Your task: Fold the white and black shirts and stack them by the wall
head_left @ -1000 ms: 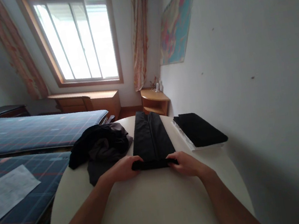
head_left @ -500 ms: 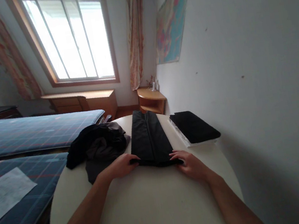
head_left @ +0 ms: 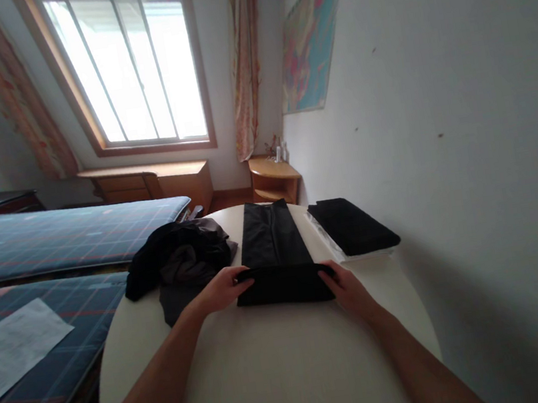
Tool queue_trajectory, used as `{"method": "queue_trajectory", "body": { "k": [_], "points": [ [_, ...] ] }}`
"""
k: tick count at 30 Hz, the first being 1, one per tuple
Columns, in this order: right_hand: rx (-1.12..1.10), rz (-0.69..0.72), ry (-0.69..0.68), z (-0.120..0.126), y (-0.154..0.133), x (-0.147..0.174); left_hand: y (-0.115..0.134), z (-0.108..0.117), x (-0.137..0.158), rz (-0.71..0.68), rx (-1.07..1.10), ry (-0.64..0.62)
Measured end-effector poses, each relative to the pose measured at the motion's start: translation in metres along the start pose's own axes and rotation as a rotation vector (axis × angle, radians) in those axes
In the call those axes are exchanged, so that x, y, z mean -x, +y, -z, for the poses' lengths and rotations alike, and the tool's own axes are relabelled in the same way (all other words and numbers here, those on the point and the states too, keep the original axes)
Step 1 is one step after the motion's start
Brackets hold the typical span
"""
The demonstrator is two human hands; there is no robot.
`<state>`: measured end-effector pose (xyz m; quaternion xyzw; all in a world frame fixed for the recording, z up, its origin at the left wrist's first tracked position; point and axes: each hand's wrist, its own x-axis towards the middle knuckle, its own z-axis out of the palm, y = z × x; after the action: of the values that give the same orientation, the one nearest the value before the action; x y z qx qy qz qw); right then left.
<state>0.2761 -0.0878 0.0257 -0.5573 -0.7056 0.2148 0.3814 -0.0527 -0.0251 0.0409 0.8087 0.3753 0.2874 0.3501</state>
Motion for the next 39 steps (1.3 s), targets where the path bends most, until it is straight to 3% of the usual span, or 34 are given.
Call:
{"method": "queue_trajectory", "body": {
  "k": [4, 7, 13, 15, 19, 24, 29, 33, 39],
  "points": [
    [-0.132, -0.084, 0.128, -0.004, 0.002, -0.009, 0.01, -0.005, -0.007, 0.005, 0.029, 0.213],
    [-0.151, -0.091, 0.217, -0.011, 0.005, -0.019, 0.004, -0.014, -0.013, 0.052, 0.101, 0.336],
    [-0.021, -0.106, 0.176, -0.019, 0.016, -0.029, -0.024, -0.03, -0.014, 0.098, 0.208, 0.239],
    [0.04, -0.055, 0.16, -0.017, 0.015, -0.026, -0.026, -0.031, -0.011, 0.057, 0.118, 0.227],
    [0.263, 0.186, 0.101, -0.008, 0.001, -0.013, -0.007, -0.027, -0.004, -0.089, -0.247, 0.28],
    [0.377, 0.302, -0.157, -0.006, -0.016, 0.002, 0.027, -0.029, 0.005, -0.255, -0.391, -0.078],
    [0.37, 0.273, -0.224, -0.009, -0.019, 0.001, 0.036, -0.038, 0.005, -0.213, -0.527, -0.166],
    [0.325, 0.274, -0.278, -0.006, -0.028, 0.004, 0.042, -0.037, 0.006, -0.138, -0.491, -0.236],
    [0.163, 0.246, -0.529, -0.001, -0.049, 0.02, 0.059, -0.028, 0.015, 0.113, -0.192, -0.619]
  ]
}}
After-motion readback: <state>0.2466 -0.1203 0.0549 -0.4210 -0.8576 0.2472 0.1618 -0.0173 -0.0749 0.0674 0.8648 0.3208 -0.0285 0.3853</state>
